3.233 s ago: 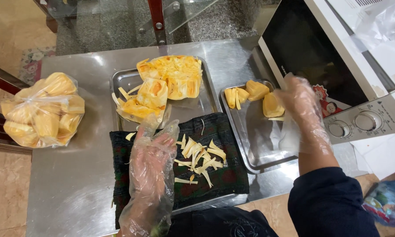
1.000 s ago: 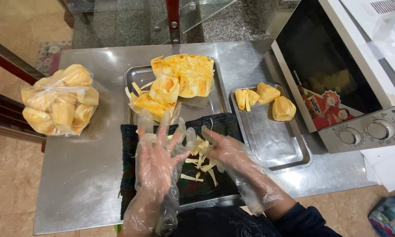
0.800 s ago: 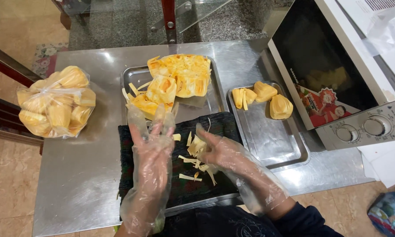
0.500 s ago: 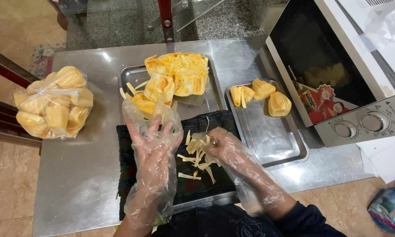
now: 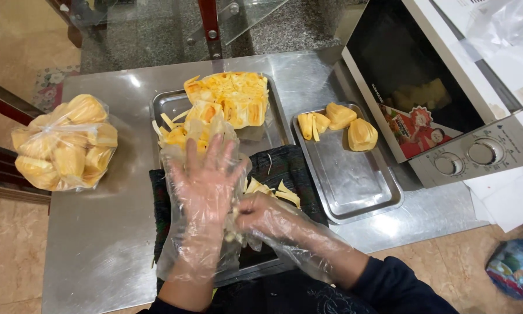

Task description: Shredding jackfruit pieces into smaller strips by hand on a stainless steel table

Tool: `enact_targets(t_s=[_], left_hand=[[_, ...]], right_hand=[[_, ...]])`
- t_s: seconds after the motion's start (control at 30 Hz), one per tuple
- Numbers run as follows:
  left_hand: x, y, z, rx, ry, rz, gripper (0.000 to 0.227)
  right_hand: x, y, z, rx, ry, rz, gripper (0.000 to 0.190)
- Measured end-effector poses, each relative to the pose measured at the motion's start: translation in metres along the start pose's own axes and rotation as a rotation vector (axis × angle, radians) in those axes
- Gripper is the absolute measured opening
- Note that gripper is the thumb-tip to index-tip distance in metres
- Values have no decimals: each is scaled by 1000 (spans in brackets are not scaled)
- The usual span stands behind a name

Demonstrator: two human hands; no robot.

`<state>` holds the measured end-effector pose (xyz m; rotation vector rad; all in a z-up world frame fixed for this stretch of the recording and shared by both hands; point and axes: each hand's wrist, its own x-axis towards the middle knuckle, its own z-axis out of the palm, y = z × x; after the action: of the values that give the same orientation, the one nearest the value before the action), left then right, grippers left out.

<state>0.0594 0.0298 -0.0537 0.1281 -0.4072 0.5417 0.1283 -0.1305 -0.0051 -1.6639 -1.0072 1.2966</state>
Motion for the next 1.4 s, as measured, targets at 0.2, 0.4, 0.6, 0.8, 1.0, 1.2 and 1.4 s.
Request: enact_targets(t_s=[0.2, 0.4, 0.6, 0.8, 1.0, 1.2, 1.4], left_hand=[[11, -7, 64, 198, 562, -4, 97], [7, 4, 12, -94, 443, 111, 45], [4, 52, 33, -302, 289, 33, 64], [-3, 29, 122, 970, 610, 123, 80], [-33, 15, 143, 1410, 553, -296, 63], [-34, 8, 160, 1248, 328, -384, 72], [-42, 6, 130, 905, 148, -423, 115]], right_hand=[[-14, -7, 2, -120, -98, -35, 23], [-42, -69, -15, -98, -149, -25, 18], [-51, -51, -33, 245, -63, -17, 35], [-41, 11, -50, 370, 146, -140, 61], [-51, -3, -52, 452, 184, -92, 63], [-70, -63, -38, 564, 279, 3, 67], [-83, -43, -76, 237, 502, 32, 58]])
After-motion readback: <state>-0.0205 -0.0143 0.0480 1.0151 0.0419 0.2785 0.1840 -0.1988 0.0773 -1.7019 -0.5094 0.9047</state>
